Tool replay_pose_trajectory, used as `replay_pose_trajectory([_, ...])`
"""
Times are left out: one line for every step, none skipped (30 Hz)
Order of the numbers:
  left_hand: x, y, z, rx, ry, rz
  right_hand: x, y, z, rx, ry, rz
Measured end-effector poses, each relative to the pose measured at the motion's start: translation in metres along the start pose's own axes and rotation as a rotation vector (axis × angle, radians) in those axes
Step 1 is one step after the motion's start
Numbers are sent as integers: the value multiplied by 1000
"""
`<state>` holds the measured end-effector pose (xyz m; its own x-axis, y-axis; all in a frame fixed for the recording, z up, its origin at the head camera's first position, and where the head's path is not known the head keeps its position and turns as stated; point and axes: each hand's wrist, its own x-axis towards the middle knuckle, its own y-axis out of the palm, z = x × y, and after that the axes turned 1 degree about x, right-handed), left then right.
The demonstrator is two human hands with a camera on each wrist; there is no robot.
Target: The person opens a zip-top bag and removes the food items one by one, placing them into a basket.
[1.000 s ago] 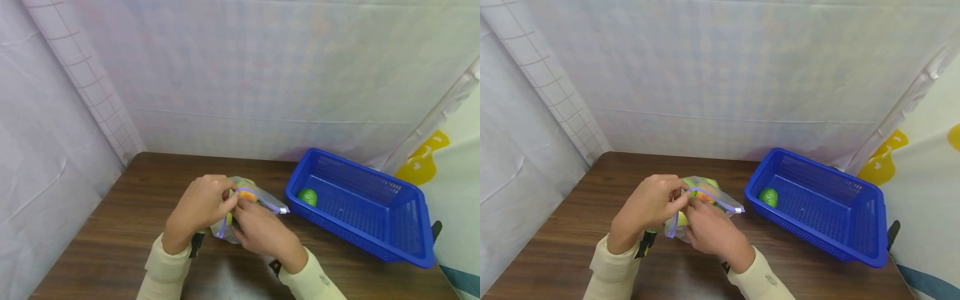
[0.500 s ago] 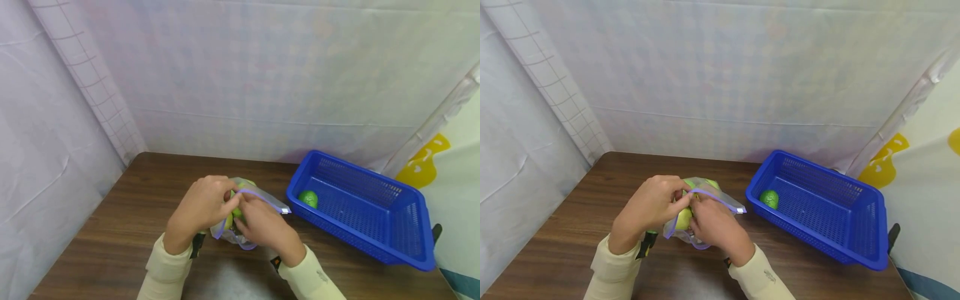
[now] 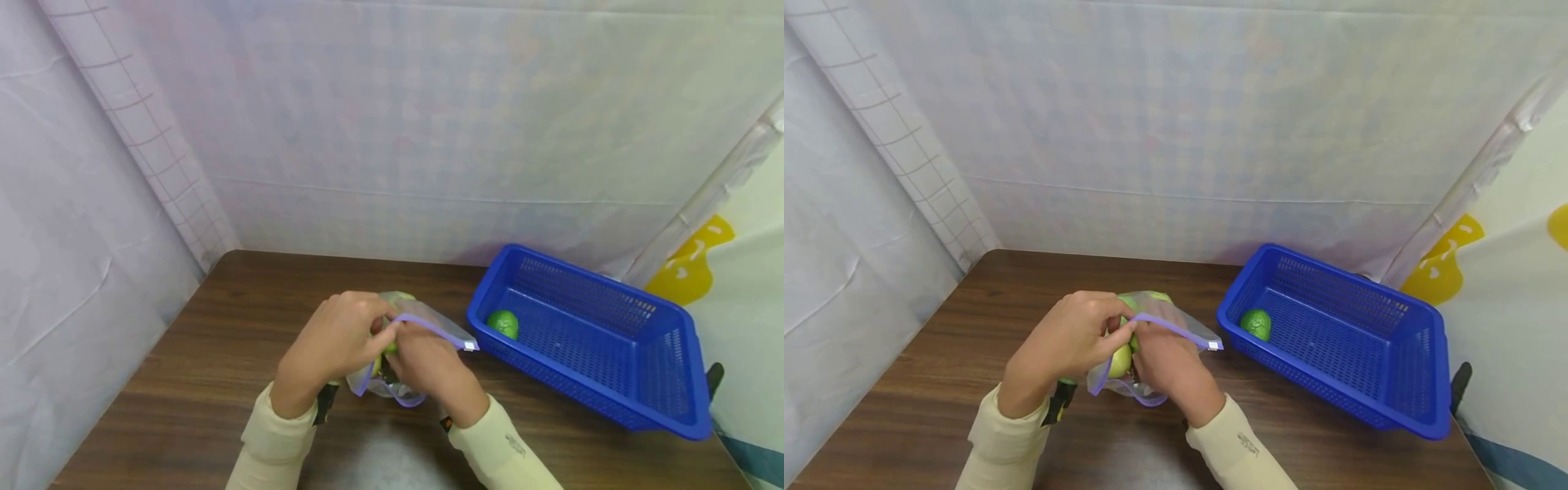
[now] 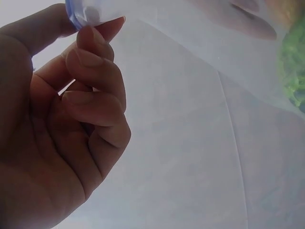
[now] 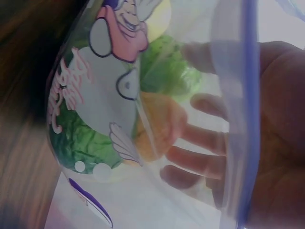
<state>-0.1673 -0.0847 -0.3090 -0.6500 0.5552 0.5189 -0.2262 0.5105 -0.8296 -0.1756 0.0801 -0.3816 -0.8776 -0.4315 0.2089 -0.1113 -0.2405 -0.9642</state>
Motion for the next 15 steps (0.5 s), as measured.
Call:
replay_pose_trajectory([0,0,0,1,3,0,1,0,0,4,6,2])
replay_pose_trajectory([0,0,0,2,5,3,2,1,0,0,15,6])
replay_pose_trajectory([0,0,-1,0,5,3,2,2,0,-7,23,8])
replay_pose_trajectory([0,0,-1,0,5,4,3,3,0,-1,46,20])
replay_pose_trajectory([0,0,-1,0,5,7,3,3,0,5,66,30])
replay_pose_trajectory([0,0,-1,-1,6,10,4,4,0,-1,78,35])
replay_pose_trajectory([0,0,-1,-2,8,15,5,5,0,-10,88,39])
replay_pose_trajectory([0,0,-1,-2,12,21,5,6,-1,-26,94,39])
replay_pose_trajectory([0,0,-1,-4,16,26,6,7,-1,-44,98,38])
replay_pose_trajectory([1,0,-1,-4,20,32,7,8,-2,-55,101,35])
replay_pose_trajectory([1,0,-1,-5,25,36,8,10,-3,-78,91,22])
replay_pose_trajectory([1,1,-2,-4,28,40,9,11,-3,-113,84,3])
replay_pose_trajectory([1,1,-2,-2,31,44,10,12,-4,-133,90,-6])
replay_pose_trajectory([1,1,-2,-2,34,47,11,14,-4,-153,91,-26])
replay_pose_trajectory([1,1,-2,-5,35,52,12,15,-5,-174,93,-40])
